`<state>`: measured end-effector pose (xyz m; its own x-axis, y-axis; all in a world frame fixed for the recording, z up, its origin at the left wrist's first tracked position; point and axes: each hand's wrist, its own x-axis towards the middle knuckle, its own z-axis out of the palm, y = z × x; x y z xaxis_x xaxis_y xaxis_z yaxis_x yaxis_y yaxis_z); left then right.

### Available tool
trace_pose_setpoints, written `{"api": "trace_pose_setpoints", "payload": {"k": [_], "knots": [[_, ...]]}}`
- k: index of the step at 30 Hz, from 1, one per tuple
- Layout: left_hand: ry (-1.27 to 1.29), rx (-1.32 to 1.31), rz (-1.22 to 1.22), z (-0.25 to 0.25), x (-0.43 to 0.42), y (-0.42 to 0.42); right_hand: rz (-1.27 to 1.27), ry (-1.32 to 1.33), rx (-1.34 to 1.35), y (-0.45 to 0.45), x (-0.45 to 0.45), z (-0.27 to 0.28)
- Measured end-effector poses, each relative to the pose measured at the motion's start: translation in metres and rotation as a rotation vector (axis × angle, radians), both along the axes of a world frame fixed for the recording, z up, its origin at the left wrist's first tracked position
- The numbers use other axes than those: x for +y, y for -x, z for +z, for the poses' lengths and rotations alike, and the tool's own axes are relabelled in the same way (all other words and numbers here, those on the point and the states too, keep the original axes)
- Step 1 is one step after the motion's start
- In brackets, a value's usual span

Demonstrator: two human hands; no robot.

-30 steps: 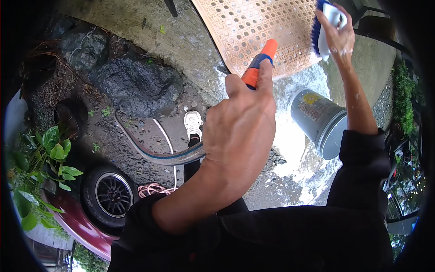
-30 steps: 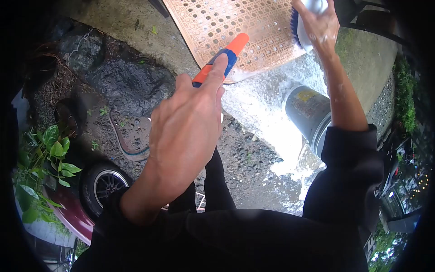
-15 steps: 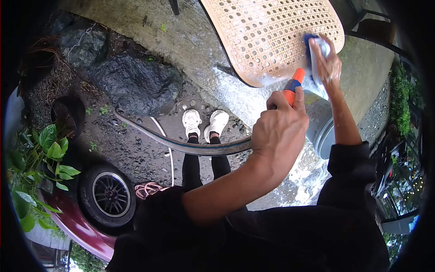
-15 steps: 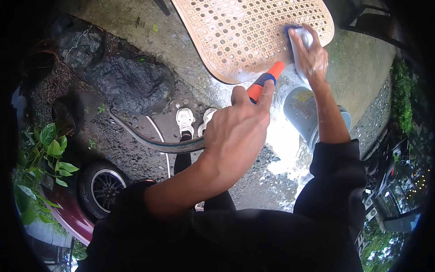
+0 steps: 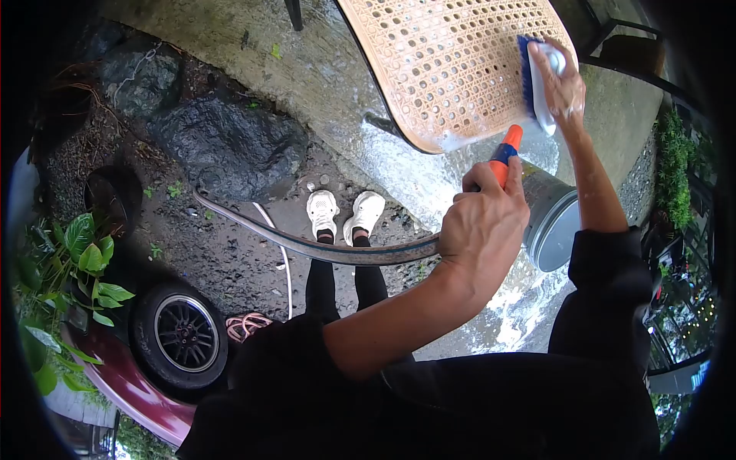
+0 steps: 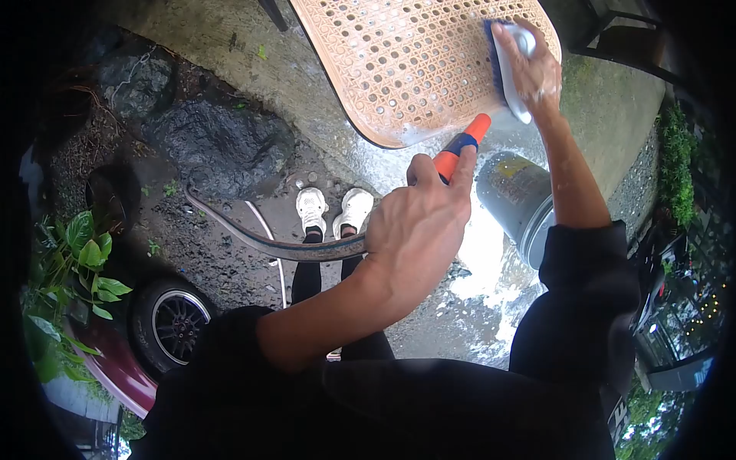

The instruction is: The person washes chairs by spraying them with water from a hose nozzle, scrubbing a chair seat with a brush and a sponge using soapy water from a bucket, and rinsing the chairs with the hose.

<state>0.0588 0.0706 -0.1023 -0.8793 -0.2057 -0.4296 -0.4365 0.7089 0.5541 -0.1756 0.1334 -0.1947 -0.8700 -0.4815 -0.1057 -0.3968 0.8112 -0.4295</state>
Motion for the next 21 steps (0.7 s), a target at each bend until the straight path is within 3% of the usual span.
{"api": "trace_pose_setpoints", "payload": {"k": [6,10,11,13,15,17,21], "knots": [[-0.035,0.019,0.038,-0.003,-0.005,-0.001,0.025,0.012,0.100,-0.034,0.041,-0.024],[-0.011,0.002,0.000,-0.001,-0.010,-0.003,-0.055,-0.060,-0.003,-0.002,-0.001,-0.009],[-0.022,-0.007,-0.003,-0.002,-0.009,-0.004,-0.018,0.022,0.062,-0.002,-0.001,-0.015],[-0.030,-0.001,-0.002,-0.010,-0.008,-0.006,-0.127,-0.115,-0.097,-0.018,0.019,-0.010],[-0.020,0.046,0.022,-0.002,-0.007,0.001,-0.080,-0.350,0.027,-0.044,0.080,-0.023],[-0.125,-0.019,0.034,0.008,-0.010,-0.004,-0.125,-0.391,-0.085,-0.055,0.136,-0.030],[-0.002,-0.025,-0.016,0.004,-0.009,-0.008,-0.462,-0.098,-0.035,-0.039,0.154,-0.013]]}}
